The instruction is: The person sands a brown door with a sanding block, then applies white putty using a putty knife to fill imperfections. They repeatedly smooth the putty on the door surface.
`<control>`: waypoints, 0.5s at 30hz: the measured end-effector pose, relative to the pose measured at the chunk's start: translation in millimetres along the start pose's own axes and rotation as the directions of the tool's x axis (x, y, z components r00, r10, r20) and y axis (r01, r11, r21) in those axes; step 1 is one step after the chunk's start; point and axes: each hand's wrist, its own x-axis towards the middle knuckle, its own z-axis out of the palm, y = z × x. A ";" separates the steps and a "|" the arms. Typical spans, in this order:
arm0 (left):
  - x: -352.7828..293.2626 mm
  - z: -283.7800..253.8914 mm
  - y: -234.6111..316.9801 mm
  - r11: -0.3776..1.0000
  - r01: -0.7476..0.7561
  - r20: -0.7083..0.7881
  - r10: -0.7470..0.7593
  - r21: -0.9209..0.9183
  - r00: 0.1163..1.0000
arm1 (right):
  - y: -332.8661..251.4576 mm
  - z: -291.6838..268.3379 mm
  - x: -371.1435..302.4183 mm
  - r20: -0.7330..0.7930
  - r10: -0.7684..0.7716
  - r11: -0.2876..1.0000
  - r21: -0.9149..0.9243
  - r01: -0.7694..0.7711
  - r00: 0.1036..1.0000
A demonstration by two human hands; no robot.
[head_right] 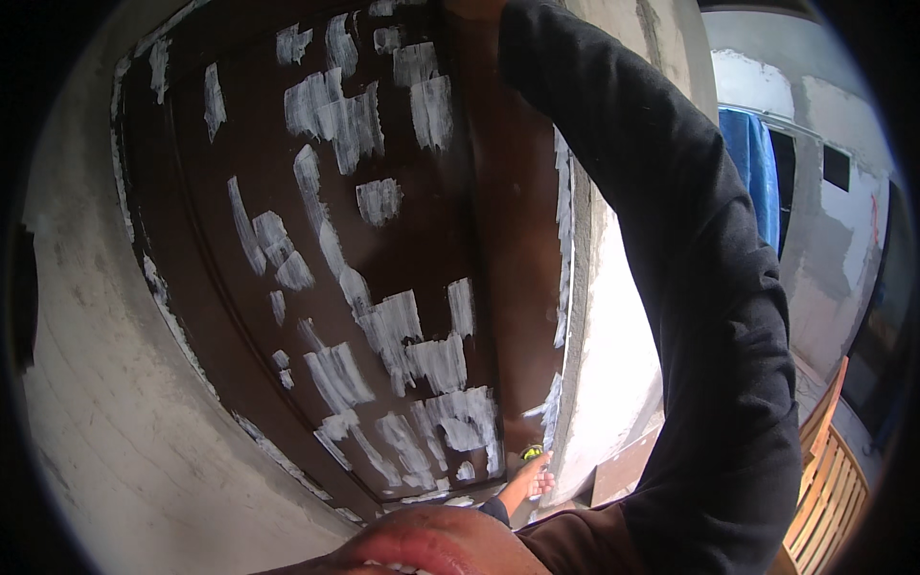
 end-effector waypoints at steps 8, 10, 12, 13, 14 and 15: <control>-35.6 -65.3 -29.6 0.999 0.008 0.138 -0.014 0.043 0.990 | -47.4 -29.8 31.8 0.310 0.194 0.965 0.111 -0.238 0.931; -40.9 -77.0 -30.8 0.993 0.093 0.106 -0.100 0.066 0.989 | -51.8 -29.3 38.7 0.375 0.266 0.923 0.166 -0.346 0.888; -42.8 -86.0 -28.2 0.996 0.010 0.110 -0.020 0.088 0.994 | -55.0 -23.3 44.9 0.349 0.164 0.974 0.089 -0.207 0.923; -42.2 -89.1 -25.5 0.995 -0.054 0.104 0.044 0.090 0.994 | -57.0 -19.9 47.2 0.357 0.280 0.801 0.425 -0.422 0.891; -42.6 -91.7 -24.0 0.994 -0.053 0.112 0.042 0.098 0.993 | -58.9 -15.1 47.0 0.226 0.206 0.910 0.313 -0.271 0.952; -41.7 -93.3 -21.4 0.994 -0.007 0.121 -0.006 0.108 0.993 | -60.0 -11.4 48.1 0.104 0.103 0.978 0.171 -0.120 0.989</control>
